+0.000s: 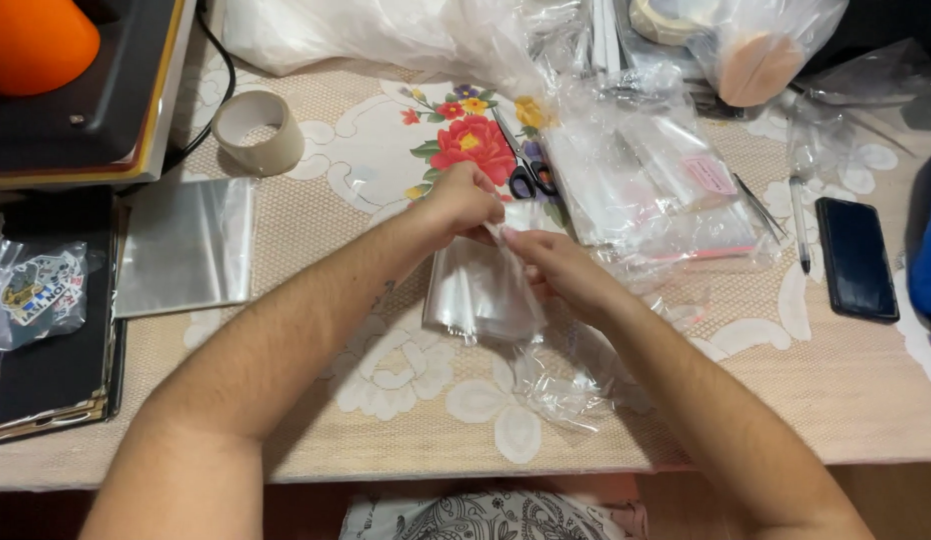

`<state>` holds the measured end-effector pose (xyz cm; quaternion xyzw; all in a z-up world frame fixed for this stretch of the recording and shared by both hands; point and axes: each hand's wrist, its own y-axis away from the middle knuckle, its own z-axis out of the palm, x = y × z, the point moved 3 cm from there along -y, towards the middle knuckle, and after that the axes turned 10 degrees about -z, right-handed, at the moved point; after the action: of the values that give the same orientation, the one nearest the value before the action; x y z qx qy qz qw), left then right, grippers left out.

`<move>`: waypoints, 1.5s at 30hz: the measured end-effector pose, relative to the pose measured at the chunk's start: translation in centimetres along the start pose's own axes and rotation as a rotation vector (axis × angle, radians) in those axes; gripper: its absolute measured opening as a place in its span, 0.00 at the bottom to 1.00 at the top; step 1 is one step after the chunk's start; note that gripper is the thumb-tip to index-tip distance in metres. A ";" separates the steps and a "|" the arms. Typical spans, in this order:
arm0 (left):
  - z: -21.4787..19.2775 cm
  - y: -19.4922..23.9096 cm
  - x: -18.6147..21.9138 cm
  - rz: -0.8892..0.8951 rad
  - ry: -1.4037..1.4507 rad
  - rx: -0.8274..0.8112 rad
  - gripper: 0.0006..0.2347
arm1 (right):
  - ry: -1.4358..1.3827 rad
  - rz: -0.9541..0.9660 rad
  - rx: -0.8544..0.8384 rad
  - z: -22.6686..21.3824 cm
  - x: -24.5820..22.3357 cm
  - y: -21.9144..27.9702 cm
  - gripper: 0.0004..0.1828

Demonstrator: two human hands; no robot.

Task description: The person folds a stack of clear plastic sheets on a table, aligning the edges and pressing them flat. They then pick up a larger plastic bag, open it, and place the folded stack inside before setting it down.

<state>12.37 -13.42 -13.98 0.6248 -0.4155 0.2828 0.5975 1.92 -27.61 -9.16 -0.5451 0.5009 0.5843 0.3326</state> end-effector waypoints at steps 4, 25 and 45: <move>-0.4 5.7 2.4 -0.027 -0.053 -0.101 0.37 | -0.117 -0.041 0.029 -0.7 2.3 -1.2 0.33; -5.9 9.5 -3.7 -0.080 0.086 -0.172 0.29 | -0.281 0.154 0.135 1.9 3.2 -1.8 0.29; -6.5 10.3 -5.8 -0.015 0.588 -0.112 0.27 | 0.150 -0.224 0.103 4.2 -1.8 -5.1 0.22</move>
<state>1.54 -5.35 -12.82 0.4853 -0.2351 0.4237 0.7278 5.78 -21.90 -8.94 -0.6220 0.4897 0.4744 0.3849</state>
